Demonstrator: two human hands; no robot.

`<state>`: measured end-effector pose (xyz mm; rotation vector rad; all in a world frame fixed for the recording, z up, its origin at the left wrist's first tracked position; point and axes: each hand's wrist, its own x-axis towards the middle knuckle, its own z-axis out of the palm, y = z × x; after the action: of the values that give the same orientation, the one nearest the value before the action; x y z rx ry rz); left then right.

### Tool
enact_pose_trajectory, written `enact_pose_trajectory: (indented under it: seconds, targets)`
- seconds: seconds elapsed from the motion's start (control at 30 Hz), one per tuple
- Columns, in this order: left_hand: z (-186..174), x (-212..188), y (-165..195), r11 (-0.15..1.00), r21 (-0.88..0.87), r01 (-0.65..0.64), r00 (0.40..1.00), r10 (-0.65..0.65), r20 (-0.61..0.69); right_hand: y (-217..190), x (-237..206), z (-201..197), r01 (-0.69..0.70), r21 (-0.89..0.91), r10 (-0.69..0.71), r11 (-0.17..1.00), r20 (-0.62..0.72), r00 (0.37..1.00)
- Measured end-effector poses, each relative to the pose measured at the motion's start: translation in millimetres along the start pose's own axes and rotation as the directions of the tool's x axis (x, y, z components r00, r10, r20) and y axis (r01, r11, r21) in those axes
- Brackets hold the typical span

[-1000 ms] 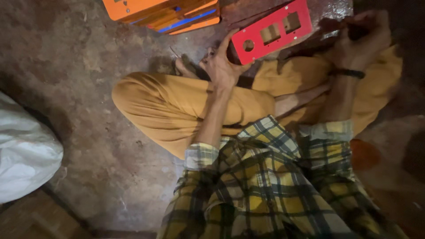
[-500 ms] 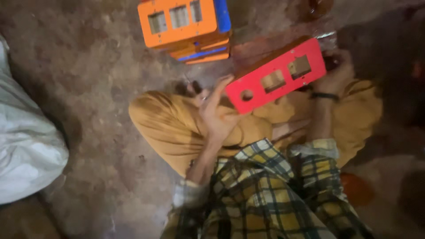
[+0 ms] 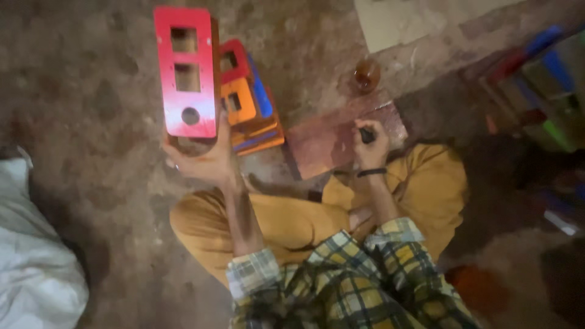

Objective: The person sits on the floor and uses a small dark abrasive block to rub the surfaces of several colorful plastic frames. They handle the frames one at a time, wiping each side and then stacking them on a small wooden board.

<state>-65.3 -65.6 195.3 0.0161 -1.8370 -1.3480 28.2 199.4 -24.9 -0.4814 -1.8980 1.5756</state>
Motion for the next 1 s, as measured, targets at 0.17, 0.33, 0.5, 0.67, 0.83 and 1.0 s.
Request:
enact_pose_trajectory:
  seconds: [0.17, 0.33, 0.5, 0.67, 0.83, 1.0]
  targets:
    - [11.3, -18.7, -20.0, 0.945, -0.183, 0.272, 0.959, -0.282, -0.030, 25.2, 11.1, -21.7, 0.014, -0.037, -0.019, 0.999, -0.145, 0.989]
    - [23.2, -25.6, -33.6, 0.987, -0.023, 0.158, 0.984, -0.159, -0.075, 38.9, 18.1, -40.3, -0.018, 0.073, 0.032, 0.997, -0.187, 0.982]
    - [18.3, -25.2, -39.5, 0.926, 0.360, 0.112, 0.994, -0.103, -0.045, 36.2, 25.9, -54.6, -0.071, 0.170, 0.104, 0.983, -0.193, 0.976]
    - [0.8, -29.0, -25.3, 0.984, 0.070, 0.165, 0.982, -0.171, 0.077, 13.2, 34.4, -67.9, -0.295, 0.526, 0.456, 0.798, -0.207, 0.865]
    - [-38.1, -62.8, -8.9, 0.987, 0.159, 0.027, 0.961, -0.069, 0.266, -3.2, 38.1, -73.1, -0.242, 0.534, 0.385, 0.810, -0.173, 0.907]
    - [-63.6, -116.6, -33.2, 0.756, 0.421, 0.502, 0.621, -0.653, 0.433, 8.5, 29.9, -70.6, -0.411, 0.481, 0.518, 0.774, -0.108, 0.849]
